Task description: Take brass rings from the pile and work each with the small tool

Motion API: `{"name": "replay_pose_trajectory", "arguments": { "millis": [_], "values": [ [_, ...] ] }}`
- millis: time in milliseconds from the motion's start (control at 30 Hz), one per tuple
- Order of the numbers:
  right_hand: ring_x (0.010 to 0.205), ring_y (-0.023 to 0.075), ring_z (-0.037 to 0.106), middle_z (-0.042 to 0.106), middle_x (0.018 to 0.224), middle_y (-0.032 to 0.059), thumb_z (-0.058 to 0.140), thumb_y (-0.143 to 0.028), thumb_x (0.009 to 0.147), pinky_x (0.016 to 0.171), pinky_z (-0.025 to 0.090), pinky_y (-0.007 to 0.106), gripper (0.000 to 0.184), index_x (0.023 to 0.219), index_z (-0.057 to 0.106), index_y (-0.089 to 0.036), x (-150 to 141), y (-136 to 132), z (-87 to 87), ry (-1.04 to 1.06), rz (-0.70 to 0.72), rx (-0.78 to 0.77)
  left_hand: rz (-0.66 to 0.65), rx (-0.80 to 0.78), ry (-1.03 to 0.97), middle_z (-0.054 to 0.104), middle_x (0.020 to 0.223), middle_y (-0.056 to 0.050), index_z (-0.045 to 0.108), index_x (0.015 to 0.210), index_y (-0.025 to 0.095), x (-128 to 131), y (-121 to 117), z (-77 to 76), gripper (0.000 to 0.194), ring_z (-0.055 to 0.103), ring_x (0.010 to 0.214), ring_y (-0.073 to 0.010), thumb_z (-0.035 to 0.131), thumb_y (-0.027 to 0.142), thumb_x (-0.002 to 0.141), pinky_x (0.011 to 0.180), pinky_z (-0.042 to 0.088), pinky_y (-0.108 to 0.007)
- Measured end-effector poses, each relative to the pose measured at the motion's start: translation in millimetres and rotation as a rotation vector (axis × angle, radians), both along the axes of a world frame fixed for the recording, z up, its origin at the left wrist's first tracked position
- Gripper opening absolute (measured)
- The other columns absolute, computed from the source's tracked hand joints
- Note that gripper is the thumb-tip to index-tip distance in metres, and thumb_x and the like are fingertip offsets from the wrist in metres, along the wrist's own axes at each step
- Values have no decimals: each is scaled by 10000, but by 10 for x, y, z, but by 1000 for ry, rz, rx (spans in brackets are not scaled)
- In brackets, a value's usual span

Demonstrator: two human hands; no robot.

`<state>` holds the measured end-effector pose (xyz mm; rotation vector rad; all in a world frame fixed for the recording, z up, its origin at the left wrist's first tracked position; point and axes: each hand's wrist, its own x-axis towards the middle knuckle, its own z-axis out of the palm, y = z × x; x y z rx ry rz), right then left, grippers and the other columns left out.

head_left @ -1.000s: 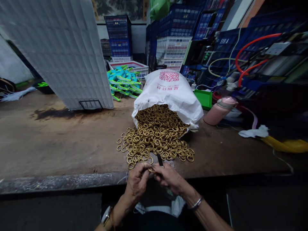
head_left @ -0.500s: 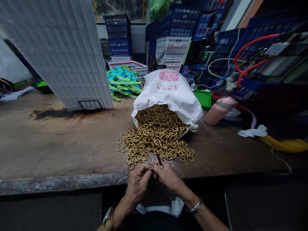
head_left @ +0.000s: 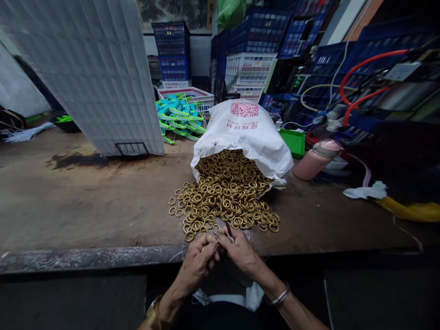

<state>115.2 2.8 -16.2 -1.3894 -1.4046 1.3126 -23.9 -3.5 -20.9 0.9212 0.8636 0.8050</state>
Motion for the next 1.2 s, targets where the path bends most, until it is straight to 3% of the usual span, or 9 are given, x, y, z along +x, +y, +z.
{"name": "replay_pose_trajectory", "arguments": {
  "millis": [233, 367, 467, 567, 733, 900, 1033, 1133, 1200],
  "values": [
    [498, 82, 407, 449, 551, -41, 384, -390, 832, 494, 344, 203, 269, 733, 498, -167, 17, -11, 33, -16, -5, 39, 38, -42, -67, 472, 548, 57, 442, 701, 177, 2, -34, 52, 327, 286, 381, -27, 558, 483, 714, 371, 156, -168],
    [588, 112, 469, 538, 653, -8, 389, -210, 789, 581, 355, 231, 136, 815, 520, -188, 30, -57, 80, -346, -3, 223, 66, -15, -33, 484, 559, 53, 442, 705, 176, -16, -44, 92, 315, 304, 391, -30, 558, 468, 723, 381, 169, -168],
    [620, 129, 498, 574, 692, 4, 374, -53, 646, 585, 330, 237, 270, 825, 513, -200, 14, -119, 99, -553, 133, 278, 77, 37, -12, 473, 573, 47, 446, 692, 168, -24, -50, 90, 325, 320, 423, -34, 558, 471, 726, 412, 211, -167],
    [597, 138, 499, 567, 660, 2, 342, -13, 551, 556, 297, 243, 376, 837, 499, -201, -14, -165, 90, -684, 176, 303, 89, 64, 8, 462, 567, 43, 446, 682, 169, -31, -54, 56, 329, 332, 445, -44, 551, 477, 730, 434, 237, -167],
    [618, 145, 526, 596, 679, 11, 346, -15, 558, 546, 273, 244, 365, 832, 495, -204, -51, -177, 105, -800, 156, 279, 102, 125, 49, 460, 571, 35, 451, 667, 169, -45, -53, 26, 326, 330, 451, -50, 531, 475, 746, 432, 243, -167],
    [620, 150, 548, 620, 671, 18, 359, -14, 605, 536, 259, 239, 360, 871, 515, -201, 83, -85, 29, -935, 154, 179, 62, 157, 91, 479, 566, 27, 471, 648, 159, -83, -144, 149, 310, 360, 454, -48, 509, 436, 780, 441, 266, -169],
    [618, 159, 566, 634, 690, 42, 399, -57, 685, 542, 266, 239, 284, 907, 527, -180, 262, 6, -126, -1043, 51, 113, -5, -23, -38, 492, 529, 41, 452, 691, 169, -109, -203, 223, 295, 332, 394, -33, 541, 443, 757, 385, 197, -159],
    [685, 164, 586, 644, 750, 44, 407, -92, 739, 577, 298, 234, 224, 904, 526, -185, 259, 45, -194, -970, -27, 149, 82, -206, -173, 505, 575, 49, 427, 713, 185, -117, -162, 198, 324, 298, 368, -21, 589, 465, 703, 351, 151, -145],
    [716, 167, 591, 645, 782, 45, 413, -134, 775, 597, 315, 235, 173, 897, 524, -188, 186, 67, -199, -914, -61, 173, 136, -240, -211, 516, 636, 33, 450, 710, 172, -125, -125, 161, 330, 313, 384, -19, 593, 469, 694, 341, 164, -141]
  ]
}}
